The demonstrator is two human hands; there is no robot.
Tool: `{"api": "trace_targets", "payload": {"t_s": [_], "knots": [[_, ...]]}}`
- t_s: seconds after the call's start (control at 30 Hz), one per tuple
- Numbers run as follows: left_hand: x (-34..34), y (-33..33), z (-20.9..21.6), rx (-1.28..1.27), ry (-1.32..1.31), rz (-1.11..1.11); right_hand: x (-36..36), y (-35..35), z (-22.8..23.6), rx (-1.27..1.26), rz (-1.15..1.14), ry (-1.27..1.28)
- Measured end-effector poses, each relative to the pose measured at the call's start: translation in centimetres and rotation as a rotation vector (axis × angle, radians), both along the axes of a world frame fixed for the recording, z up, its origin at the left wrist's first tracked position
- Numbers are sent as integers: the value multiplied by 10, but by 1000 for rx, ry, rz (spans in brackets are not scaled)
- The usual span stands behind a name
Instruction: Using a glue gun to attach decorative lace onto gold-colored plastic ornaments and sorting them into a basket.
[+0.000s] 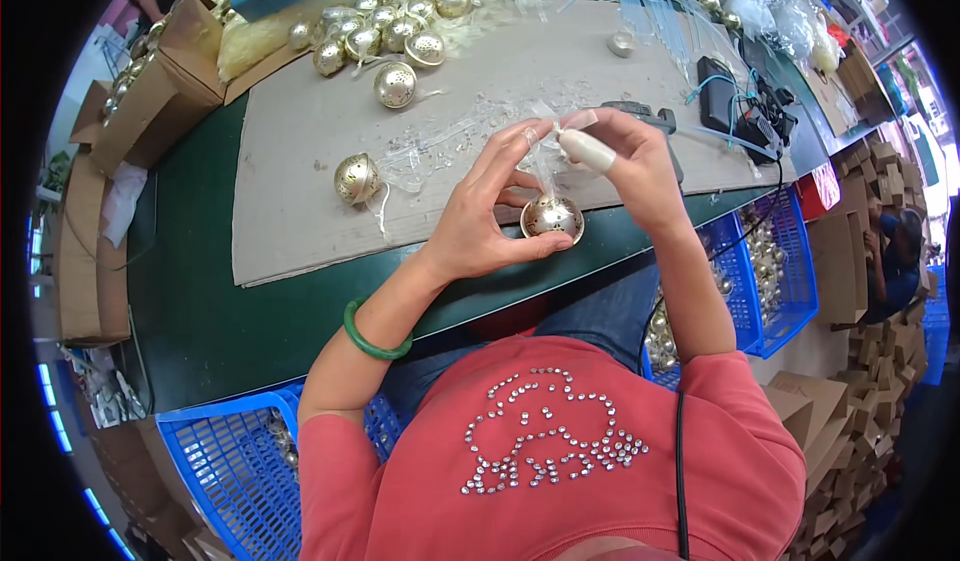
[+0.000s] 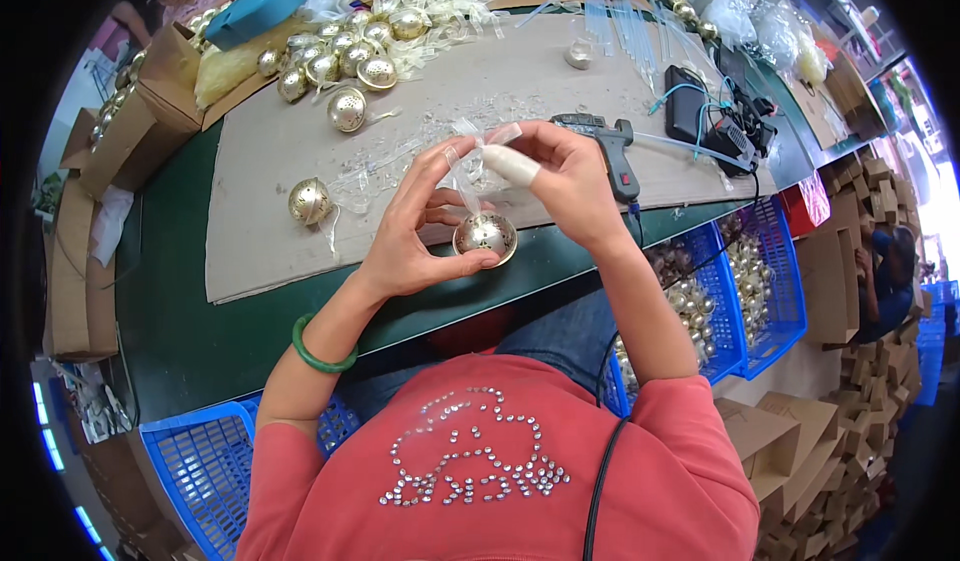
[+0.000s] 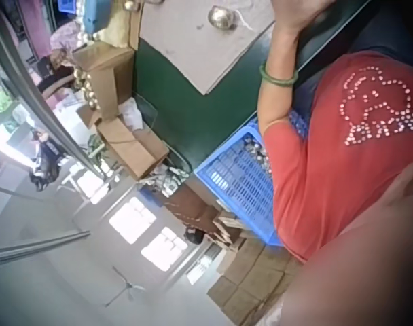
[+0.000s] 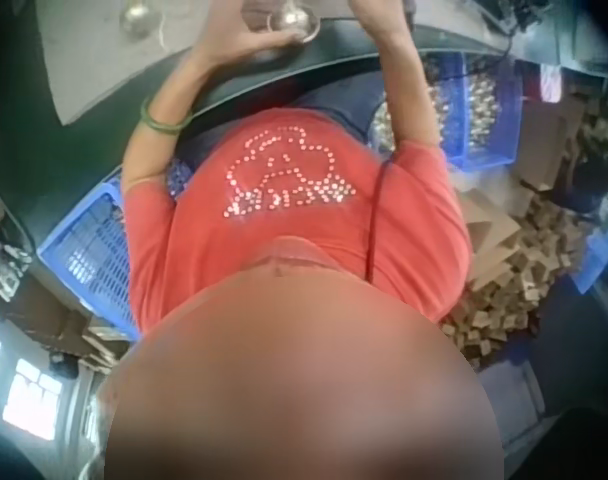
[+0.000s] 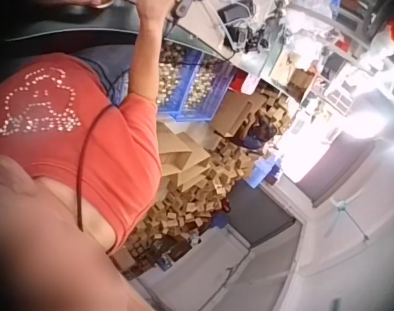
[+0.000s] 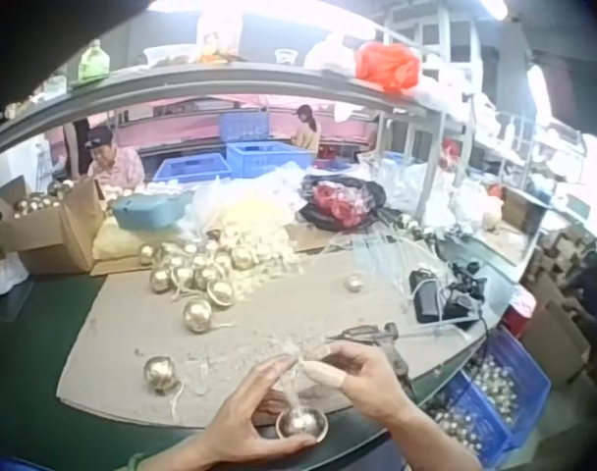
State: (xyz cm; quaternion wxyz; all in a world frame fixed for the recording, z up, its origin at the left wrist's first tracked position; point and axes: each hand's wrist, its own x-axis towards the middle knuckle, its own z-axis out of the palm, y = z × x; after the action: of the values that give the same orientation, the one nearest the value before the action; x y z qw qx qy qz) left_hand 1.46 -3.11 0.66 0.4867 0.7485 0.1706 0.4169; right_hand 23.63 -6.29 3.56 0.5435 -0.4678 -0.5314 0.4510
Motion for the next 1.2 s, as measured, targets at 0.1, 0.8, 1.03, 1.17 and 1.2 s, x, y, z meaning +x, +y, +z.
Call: {"api": "trace_targets", "payload": {"t_s": [0.1,0.8,1.03,1.17,1.2], "knots": [[-4,1,-1,55,1,34,8,-12,20,13,-35,-37],[-4,-1,-8,422,74,112,-20,-55,-1,-26,-27,-349],[3,2,-6,412,33,132,0,-50,-8,-21,-173,-196],[10,1,-12,521,36,59,6,-79,-15,-42,-24,-232],[9,-3,-9,736,35,97,-4,-85,-10,-176,72,-85]]}}
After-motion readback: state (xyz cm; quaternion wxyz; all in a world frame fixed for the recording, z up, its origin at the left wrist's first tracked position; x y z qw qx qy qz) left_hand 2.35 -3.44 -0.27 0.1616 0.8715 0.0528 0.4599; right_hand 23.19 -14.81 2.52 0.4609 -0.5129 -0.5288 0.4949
